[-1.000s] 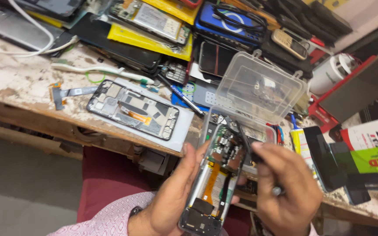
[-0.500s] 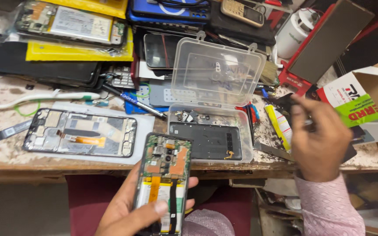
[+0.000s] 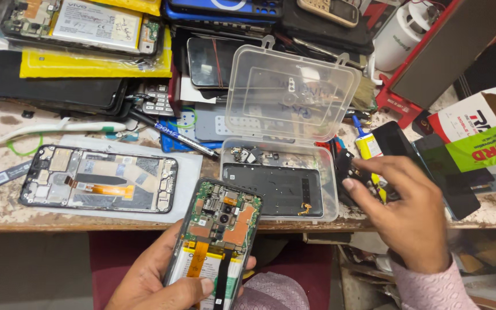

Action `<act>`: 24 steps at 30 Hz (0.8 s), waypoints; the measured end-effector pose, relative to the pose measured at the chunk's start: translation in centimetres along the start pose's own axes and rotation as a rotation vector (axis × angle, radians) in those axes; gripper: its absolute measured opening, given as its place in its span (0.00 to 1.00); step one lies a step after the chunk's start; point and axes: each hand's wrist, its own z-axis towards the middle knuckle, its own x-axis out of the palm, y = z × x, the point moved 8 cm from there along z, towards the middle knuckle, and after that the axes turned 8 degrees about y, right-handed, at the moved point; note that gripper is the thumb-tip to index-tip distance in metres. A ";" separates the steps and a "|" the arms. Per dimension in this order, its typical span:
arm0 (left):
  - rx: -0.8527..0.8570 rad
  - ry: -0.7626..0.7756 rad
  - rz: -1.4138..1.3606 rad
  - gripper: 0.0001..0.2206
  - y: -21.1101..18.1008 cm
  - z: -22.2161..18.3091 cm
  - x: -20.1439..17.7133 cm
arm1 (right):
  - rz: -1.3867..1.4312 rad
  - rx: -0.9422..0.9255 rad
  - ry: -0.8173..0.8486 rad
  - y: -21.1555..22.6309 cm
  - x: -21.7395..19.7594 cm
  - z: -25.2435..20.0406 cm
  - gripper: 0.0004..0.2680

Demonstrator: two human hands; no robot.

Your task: The person disassembles a mobile phone using a screwdriver, handles the internal circuit board and screen assemblies, and moves components around the cluttered workbench.

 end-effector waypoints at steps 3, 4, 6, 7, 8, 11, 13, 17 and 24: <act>-0.035 -0.015 0.084 0.38 0.4 0.0 -0.2 | -0.016 -0.072 -0.004 3.2 0.6 -0.2 0.06; -0.043 -0.026 0.118 0.37 0.4 0.0 -0.4 | -0.022 -0.086 0.074 4.0 1.6 0.1 0.06; -0.057 -0.048 0.185 0.36 0.4 -0.2 -0.7 | -0.090 -0.071 0.199 5.0 3.4 0.8 0.05; -0.054 -0.054 0.215 0.35 0.3 -0.4 -0.8 | -0.151 -0.042 0.245 5.2 4.3 1.2 0.05; -0.046 -0.062 0.243 0.35 0.1 -0.7 -0.9 | -0.215 -0.017 0.292 5.2 5.0 1.5 0.05; -0.074 -0.063 0.350 0.36 -0.3 -1.1 -1.3 | -0.244 -0.046 0.299 5.7 5.4 2.2 0.07; -0.081 -0.037 0.365 0.36 -0.6 -1.4 -1.1 | -0.244 -0.007 0.337 5.2 5.8 2.4 0.07; -0.076 -0.060 0.350 0.36 -1.0 -1.6 -0.2 | -0.279 -0.038 0.403 4.4 6.6 2.7 0.06; 0.000 0.027 0.428 0.31 -3.1 -1.0 3.0 | -0.434 0.120 0.529 2.6 7.5 3.0 0.08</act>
